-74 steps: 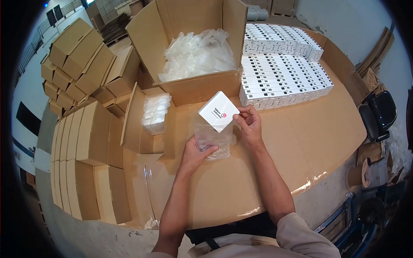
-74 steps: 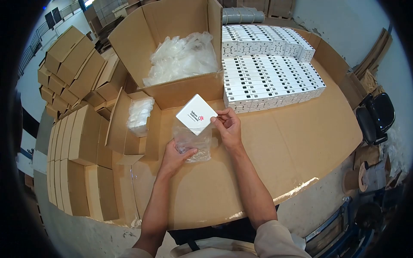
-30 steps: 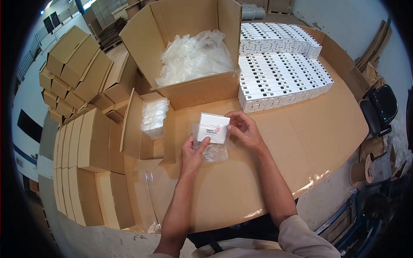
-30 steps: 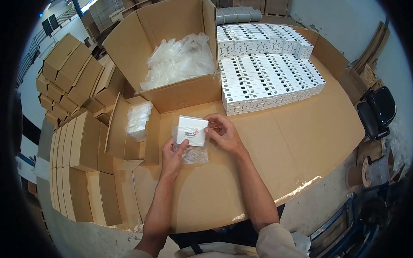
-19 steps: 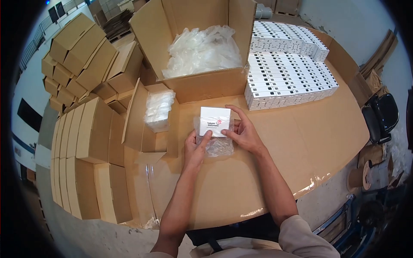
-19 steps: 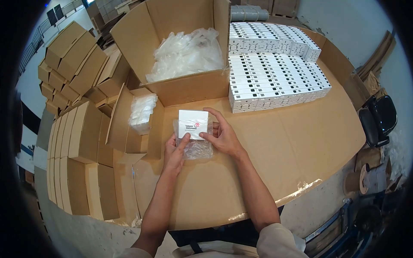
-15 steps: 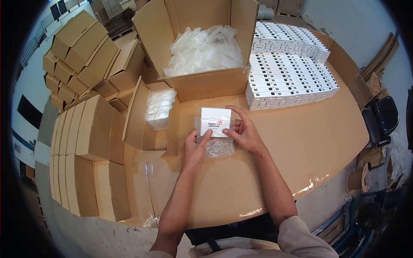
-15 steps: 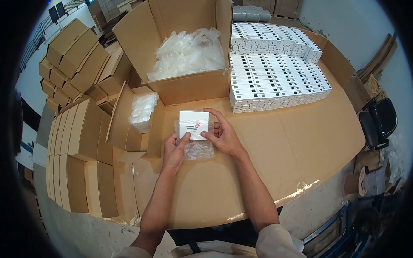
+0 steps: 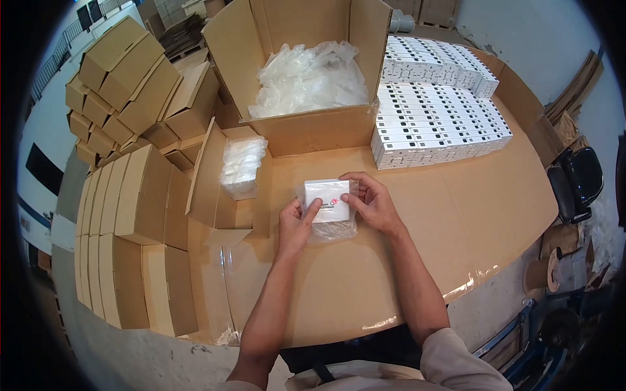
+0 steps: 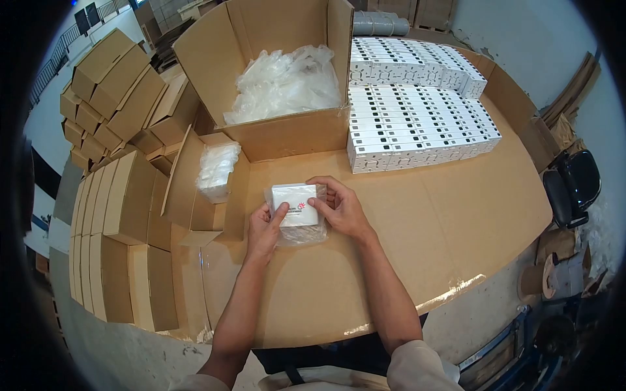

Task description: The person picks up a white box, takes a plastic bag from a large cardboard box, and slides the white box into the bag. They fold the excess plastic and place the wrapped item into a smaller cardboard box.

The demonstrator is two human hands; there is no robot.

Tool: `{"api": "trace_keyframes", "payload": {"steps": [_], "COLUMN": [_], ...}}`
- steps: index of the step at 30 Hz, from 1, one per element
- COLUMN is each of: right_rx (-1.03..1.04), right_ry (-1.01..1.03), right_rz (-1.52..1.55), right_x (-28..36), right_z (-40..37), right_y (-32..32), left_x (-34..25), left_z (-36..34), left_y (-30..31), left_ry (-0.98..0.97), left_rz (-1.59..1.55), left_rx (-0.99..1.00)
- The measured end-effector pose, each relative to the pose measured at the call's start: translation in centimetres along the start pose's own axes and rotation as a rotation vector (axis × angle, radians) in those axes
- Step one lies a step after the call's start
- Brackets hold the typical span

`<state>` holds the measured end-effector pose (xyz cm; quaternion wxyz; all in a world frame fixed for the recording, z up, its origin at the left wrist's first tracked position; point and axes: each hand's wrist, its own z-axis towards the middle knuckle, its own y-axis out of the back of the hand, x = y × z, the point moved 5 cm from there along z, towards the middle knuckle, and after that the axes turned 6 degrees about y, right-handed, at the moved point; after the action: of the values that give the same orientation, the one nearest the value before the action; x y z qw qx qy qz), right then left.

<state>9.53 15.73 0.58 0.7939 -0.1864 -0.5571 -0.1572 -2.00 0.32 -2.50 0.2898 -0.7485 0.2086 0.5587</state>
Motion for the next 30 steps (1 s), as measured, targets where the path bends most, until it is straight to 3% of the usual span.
{"api": "trace_keyframes", "payload": {"steps": [20, 30], "right_rx": [-0.017, -0.039], "right_ry": [-0.04, 0.11], "right_rz": [-0.193, -0.207], "right_x": [-0.7, 0.7], "right_z": [-0.4, -0.3], "right_y": [0.6, 0.4], "left_x": [0.2, 0.0], "left_z": [0.0, -0.2], "left_y": [-0.3, -0.3], "left_ry": [-0.018, -0.069], "left_rz": [-0.008, 0.001], "left_rx": [0.013, 0.017]}}
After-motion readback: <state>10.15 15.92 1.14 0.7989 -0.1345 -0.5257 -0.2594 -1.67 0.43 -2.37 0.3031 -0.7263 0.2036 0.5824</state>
